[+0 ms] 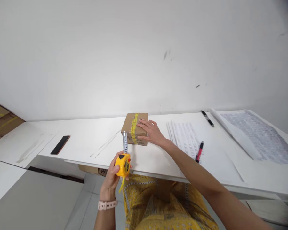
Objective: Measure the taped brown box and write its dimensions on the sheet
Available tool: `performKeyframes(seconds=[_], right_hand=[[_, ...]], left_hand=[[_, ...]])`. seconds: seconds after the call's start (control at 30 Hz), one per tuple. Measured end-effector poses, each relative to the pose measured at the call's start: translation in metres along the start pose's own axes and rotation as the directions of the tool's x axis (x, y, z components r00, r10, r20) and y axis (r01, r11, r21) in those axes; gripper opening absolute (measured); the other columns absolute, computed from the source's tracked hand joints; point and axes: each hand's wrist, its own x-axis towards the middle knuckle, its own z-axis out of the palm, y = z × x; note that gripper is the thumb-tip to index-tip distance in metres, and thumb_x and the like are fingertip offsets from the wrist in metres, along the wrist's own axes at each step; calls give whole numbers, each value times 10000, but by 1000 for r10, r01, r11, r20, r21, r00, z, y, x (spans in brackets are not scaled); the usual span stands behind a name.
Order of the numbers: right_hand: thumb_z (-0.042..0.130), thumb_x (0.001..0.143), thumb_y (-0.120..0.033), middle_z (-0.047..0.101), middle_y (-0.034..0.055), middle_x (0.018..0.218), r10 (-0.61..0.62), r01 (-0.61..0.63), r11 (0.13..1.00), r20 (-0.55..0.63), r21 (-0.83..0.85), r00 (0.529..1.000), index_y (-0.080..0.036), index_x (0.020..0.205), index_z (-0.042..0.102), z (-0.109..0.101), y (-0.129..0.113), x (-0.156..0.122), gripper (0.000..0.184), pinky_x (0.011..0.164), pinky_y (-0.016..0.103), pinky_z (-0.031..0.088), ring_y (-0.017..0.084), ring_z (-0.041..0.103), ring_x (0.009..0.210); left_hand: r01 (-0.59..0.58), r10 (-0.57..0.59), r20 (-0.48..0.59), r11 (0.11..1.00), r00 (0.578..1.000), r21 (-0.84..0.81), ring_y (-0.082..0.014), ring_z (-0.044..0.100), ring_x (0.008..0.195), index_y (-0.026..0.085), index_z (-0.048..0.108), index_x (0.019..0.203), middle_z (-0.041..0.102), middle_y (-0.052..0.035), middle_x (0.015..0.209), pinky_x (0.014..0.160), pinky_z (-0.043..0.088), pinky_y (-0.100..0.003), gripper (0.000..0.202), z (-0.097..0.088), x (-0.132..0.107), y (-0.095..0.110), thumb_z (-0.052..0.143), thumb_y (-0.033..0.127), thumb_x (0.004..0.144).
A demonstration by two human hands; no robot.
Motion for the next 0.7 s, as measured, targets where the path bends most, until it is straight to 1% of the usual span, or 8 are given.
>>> performKeyframes(seconds=[0.07, 0.13, 0.23, 0.33, 0.47, 0.57, 0.7], right_hand=[[469, 943, -609, 494, 106, 1508, 7, -8, 1000, -21, -27, 1000, -246, 1385, 539, 3, 2, 10, 575, 1145, 494, 256, 287, 421, 1406], [451, 963, -573, 526, 100, 1482, 28, -28, 999, -29, -22, 999, -251, 1362, 559, 1, 4, 24, 524, 1121, 490, 278, 283, 459, 1371], [426, 979, -541, 586, 93, 1423, 98, -98, 995, -18, 32, 995, -260, 1320, 592, -11, 12, 49, 472, 1091, 499, 298, 287, 510, 1308], [409, 975, -544, 638, 83, 1357, 184, -184, 977, 19, 107, 983, -270, 1277, 627, -24, 21, 70, 462, 1057, 500, 326, 297, 531, 1270], [414, 958, -541, 678, 65, 1294, 241, -247, 947, 53, 203, 969, -276, 1226, 656, -36, 28, 86, 448, 1058, 519, 310, 300, 563, 1218], [421, 954, -535, 700, 47, 1256, 259, -270, 926, 76, 263, 963, -277, 1179, 667, -40, 30, 92, 422, 1069, 530, 291, 292, 586, 1185], [423, 953, -529, 712, 34, 1229, 301, -318, 907, 104, 275, 948, -275, 1144, 667, -42, 30, 95, 401, 1065, 523, 305, 286, 613, 1142]], left_hand=[[-23, 23, -2, 999, 1000, 33, -251, 695, 847, 198, 562, 1238, 610, -88, 1042, 435, 573, -228, 659, 3, 12, 7, 821, 454, 689], [-52, 52, 3, 997, 999, 60, -247, 695, 835, 192, 565, 1213, 615, -84, 1032, 430, 574, -236, 641, 7, 27, 13, 819, 458, 687], [-84, 84, 8, 994, 996, 69, -245, 705, 798, 191, 559, 1176, 628, -76, 1014, 414, 560, -240, 629, 12, 58, 20, 818, 465, 672], [-88, 89, -10, 993, 996, 74, -233, 705, 755, 166, 565, 1116, 643, -70, 970, 402, 536, -231, 591, 16, 94, 24, 804, 466, 667], [-65, 68, -27, 994, 997, 93, -213, 695, 725, 130, 575, 1075, 670, -81, 932, 407, 521, -224, 557, 21, 134, 25, 787, 463, 682], [-41, 44, -23, 995, 999, 94, -203, 696, 718, 129, 583, 1068, 686, -88, 957, 417, 526, -222, 548, 23, 148, 21, 789, 466, 689], [-17, 20, -34, 997, 999, 78, -196, 698, 707, 135, 584, 1077, 683, -69, 919, 414, 520, -216, 568, 21, 153, 11, 793, 488, 684]])
